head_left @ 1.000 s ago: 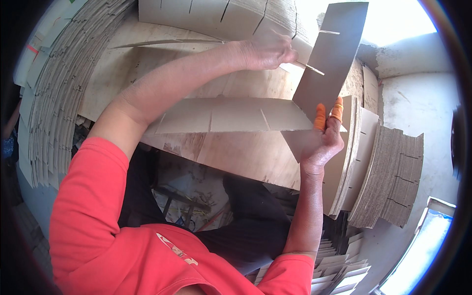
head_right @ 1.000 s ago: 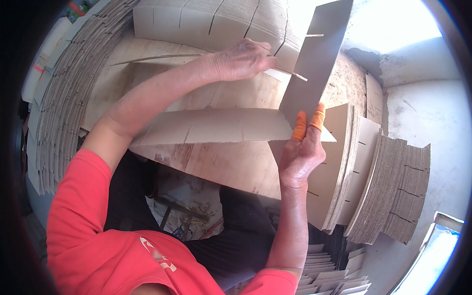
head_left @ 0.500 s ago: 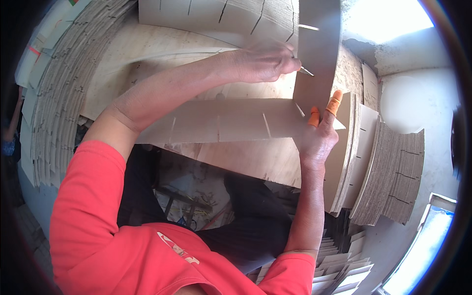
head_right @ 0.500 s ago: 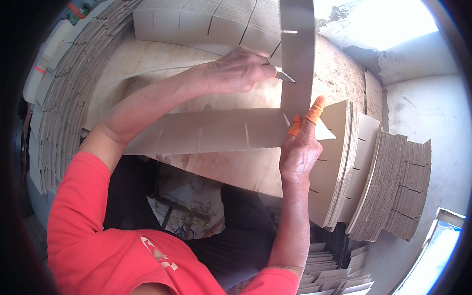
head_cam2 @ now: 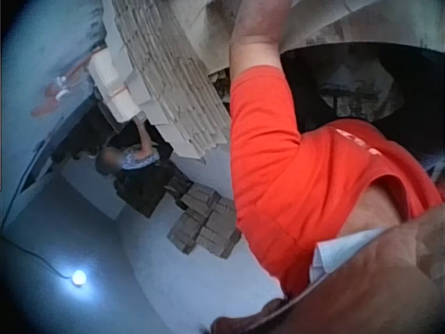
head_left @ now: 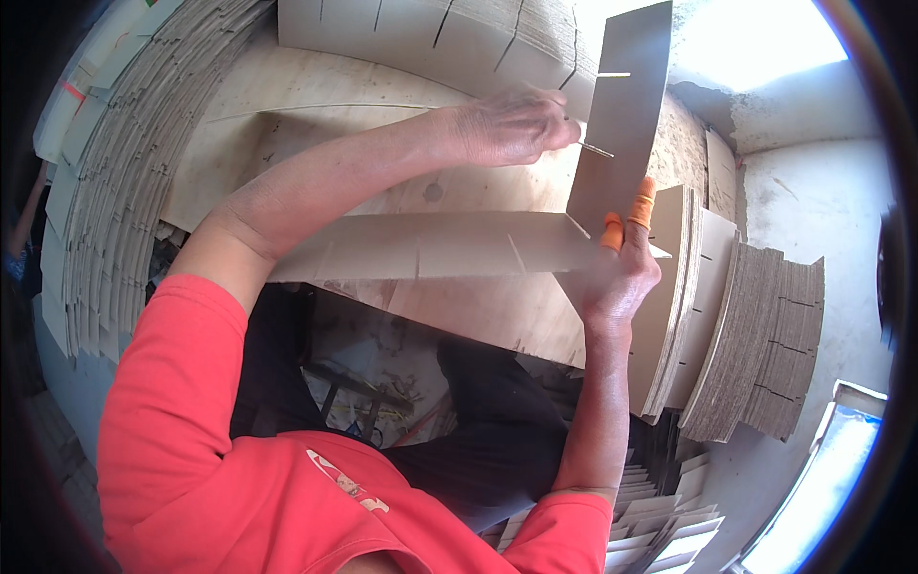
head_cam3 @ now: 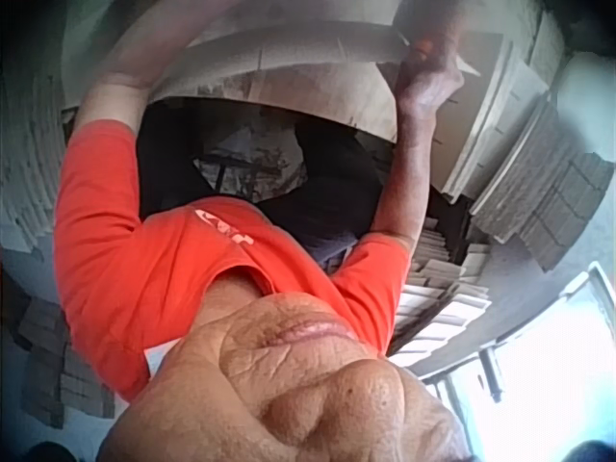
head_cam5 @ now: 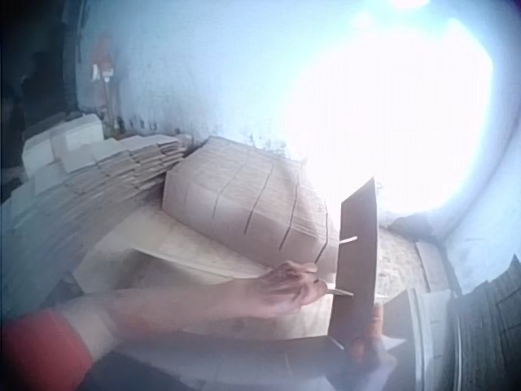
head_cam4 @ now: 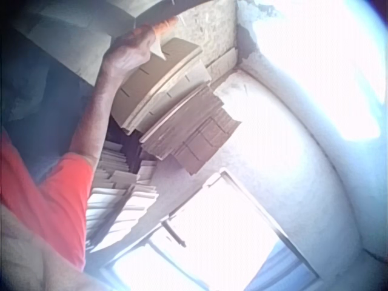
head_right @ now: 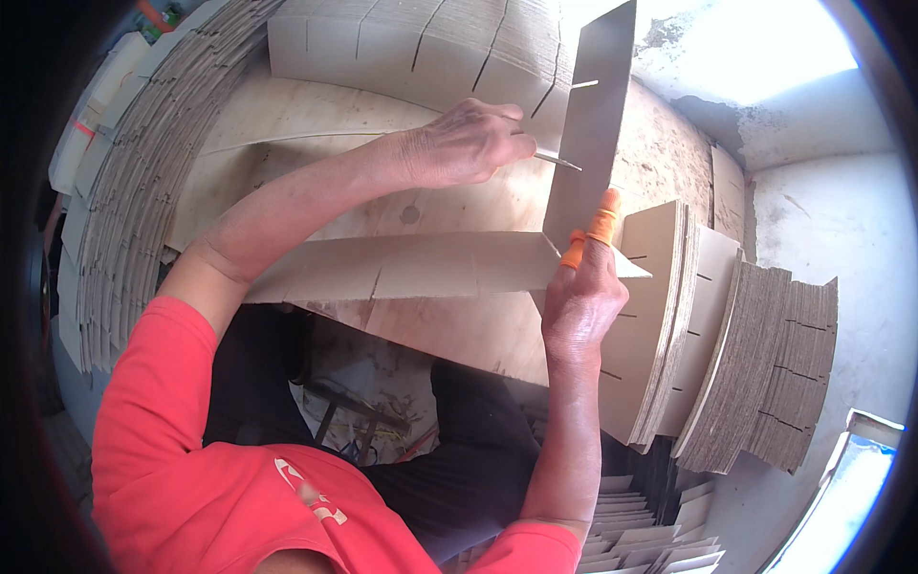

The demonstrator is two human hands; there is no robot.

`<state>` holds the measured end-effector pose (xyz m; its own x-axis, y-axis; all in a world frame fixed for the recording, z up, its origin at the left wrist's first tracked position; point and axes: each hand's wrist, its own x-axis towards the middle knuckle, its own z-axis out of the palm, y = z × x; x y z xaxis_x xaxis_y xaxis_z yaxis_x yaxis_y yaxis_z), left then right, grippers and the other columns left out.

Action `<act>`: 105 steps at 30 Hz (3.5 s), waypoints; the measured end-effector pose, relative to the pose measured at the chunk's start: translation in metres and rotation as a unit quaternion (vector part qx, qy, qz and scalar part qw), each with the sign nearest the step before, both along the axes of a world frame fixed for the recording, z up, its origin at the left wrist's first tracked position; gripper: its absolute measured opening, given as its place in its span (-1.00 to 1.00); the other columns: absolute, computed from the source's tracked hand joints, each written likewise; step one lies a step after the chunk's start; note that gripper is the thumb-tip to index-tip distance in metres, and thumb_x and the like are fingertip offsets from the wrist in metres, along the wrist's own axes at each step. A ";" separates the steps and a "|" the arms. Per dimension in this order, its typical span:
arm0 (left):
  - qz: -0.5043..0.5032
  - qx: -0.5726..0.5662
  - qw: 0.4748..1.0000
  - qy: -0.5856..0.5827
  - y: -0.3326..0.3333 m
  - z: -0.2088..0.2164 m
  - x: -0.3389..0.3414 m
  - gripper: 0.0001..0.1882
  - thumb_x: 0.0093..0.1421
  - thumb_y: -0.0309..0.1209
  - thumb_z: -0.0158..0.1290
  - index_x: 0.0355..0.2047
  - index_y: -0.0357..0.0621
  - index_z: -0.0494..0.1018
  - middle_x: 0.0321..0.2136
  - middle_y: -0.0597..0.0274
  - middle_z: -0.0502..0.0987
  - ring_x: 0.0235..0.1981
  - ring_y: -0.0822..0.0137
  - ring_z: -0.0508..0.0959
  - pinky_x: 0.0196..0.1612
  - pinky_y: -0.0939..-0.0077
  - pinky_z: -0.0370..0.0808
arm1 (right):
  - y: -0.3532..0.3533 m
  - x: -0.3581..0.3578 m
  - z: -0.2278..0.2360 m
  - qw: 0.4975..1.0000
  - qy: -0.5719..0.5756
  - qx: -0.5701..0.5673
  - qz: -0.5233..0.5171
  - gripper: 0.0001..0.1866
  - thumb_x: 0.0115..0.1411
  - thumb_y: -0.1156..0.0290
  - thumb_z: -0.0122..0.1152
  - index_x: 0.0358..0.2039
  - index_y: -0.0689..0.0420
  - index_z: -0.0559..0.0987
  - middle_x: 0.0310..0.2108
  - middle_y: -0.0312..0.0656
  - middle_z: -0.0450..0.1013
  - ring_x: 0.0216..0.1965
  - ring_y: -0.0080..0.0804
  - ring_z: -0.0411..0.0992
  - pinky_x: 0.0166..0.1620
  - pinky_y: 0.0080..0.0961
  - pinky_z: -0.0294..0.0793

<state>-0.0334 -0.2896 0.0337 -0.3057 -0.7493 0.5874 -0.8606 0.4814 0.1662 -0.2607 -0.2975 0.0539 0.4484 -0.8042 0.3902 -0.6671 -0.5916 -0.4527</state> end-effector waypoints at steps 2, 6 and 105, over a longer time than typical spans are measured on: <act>-0.008 -0.015 1.000 0.007 0.000 -0.002 -0.002 -0.92 -0.06 -0.62 0.01 -0.63 -0.24 0.33 -0.73 0.12 0.34 -0.52 0.21 0.42 -0.54 0.28 0.40 | -0.001 0.000 -0.001 1.000 0.011 -0.001 -0.001 -0.38 0.20 0.62 0.00 0.27 -0.03 0.22 -0.40 -0.05 0.53 -0.45 -0.31 0.55 -0.35 -0.44 0.54; -0.006 -0.001 1.000 0.014 0.002 -0.001 -0.003 -0.93 -0.08 -0.62 0.02 -0.62 -0.25 0.35 -0.73 0.11 0.34 -0.51 0.21 0.43 -0.52 0.28 0.42 | 0.001 0.000 0.000 1.000 0.007 0.015 0.015 -0.36 0.18 0.63 0.01 0.27 -0.05 0.22 -0.42 -0.05 0.53 -0.47 -0.29 0.54 -0.37 -0.42 0.54; 0.094 0.063 0.989 0.099 0.188 0.049 0.001 -0.59 0.01 -0.29 0.25 -0.18 -0.29 0.51 -0.30 0.11 0.57 -0.27 0.18 0.54 -0.16 0.37 0.48 | 0.019 -0.188 -0.008 0.916 0.353 -0.148 -0.122 -0.62 0.01 0.28 0.34 -0.30 0.23 0.40 -0.33 -0.06 0.38 -0.22 -0.11 0.41 -0.31 -0.31 0.50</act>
